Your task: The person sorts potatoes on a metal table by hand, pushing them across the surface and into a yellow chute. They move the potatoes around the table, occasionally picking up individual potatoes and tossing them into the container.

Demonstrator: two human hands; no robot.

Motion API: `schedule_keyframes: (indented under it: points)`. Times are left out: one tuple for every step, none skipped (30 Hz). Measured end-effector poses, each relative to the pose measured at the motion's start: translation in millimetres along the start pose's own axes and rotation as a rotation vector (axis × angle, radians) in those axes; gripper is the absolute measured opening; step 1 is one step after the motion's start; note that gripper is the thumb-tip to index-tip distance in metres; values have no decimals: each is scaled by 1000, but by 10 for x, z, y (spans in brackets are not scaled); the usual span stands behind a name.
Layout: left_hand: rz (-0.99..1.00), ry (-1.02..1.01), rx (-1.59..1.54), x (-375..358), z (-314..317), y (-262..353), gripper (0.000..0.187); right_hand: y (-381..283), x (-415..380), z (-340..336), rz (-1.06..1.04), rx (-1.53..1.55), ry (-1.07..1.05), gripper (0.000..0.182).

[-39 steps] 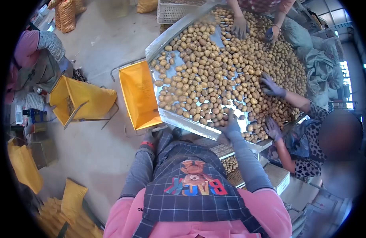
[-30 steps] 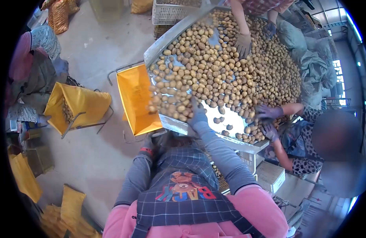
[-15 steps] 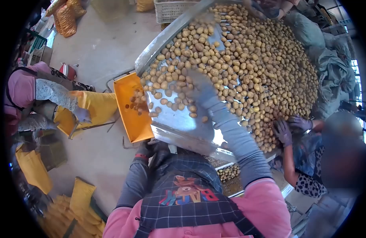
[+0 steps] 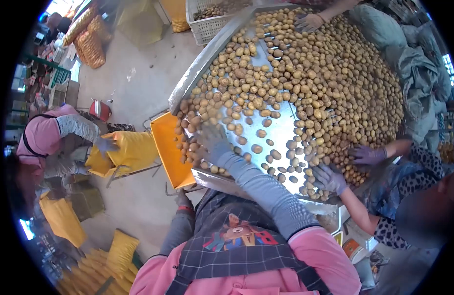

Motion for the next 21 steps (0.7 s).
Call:
schedule_keyframes:
  points:
    - [269,270,102,186,-200,55,67,87,3,-83,14,4,4,63]
    - [459,343,386,-320,-286,475,76,329,-24,-291,-19,1,120,56]
    - [523,450,249,-64,-428,517,77,610,-91,-522,-53,-4,230,48]
    - [602,557,301,-84,-494,787,74,870,-212,-1199,245,-31,22,38]
    - [824,564,9,-56,-466,1014,75,1513,-697,-1118,164,-382,423,33]
    - [971,510,41,-476,-408,1475,75,1361,-799,-1878,714,-242,-261,42]
    - [1118,453,69,-962,-280,2016,75,2062,-1550,-1634,638,-320,552,60]
    - [982,13,-378,-846,44,2247,73,2283,-1870,-1433,676,-575,346,78]
    - [783,-426,-801,-781,436,2524,71,1912,-1972,-1411,567,-610,373,83]
    - [1231,85,-186,-1330,618,3125,67,1895,-2009,-1042,647,-497,178,85]
    - [1308,101,-115,-1391,1070,3460,65,1383,-1871,-916,525,-438,344,80]
    - [1579,-100,-100,-1911,1470,3739,58,1322,-1682,-434,528,-152,18,72]
    - [1333,-424,-224,-1937,2042,4006,47,797,-1352,-530,357,-45,2,69]
    - [1514,-472,31,-2103,2553,4196,47,524,-1187,-148,142,-84,94,69]
    - [1656,-503,355,-2580,2855,4299,48,314,-958,-175,93,-46,100,70]
    - [1739,-445,641,-2953,3109,4339,43,176,-767,-311,45,-3,107,71]
    - [1714,-414,899,-3019,3509,4295,43,280,-667,-325,6,138,15,62]
    - [1666,-390,1169,-2970,3791,4178,43,435,-576,-368,-23,289,-79,53]
    - [1638,-414,1192,-2911,3866,4039,43,628,-437,-831,133,449,-200,31]
    - [1779,-348,1217,-2930,3907,3925,39,1250,-451,-613,237,214,-290,19]
    - [1928,-279,1239,-2952,3930,3828,36,1505,-377,-1495,125,581,369,16]
Point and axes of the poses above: each hand's wrist, its own x-axis towards the middle knuckle, its own z-axis out of the palm, y = z × x, the point moved 5 cm from there along x, towards the middle knuckle, and after that the axes turned 3 degrees about y, right-handed, at the moved point
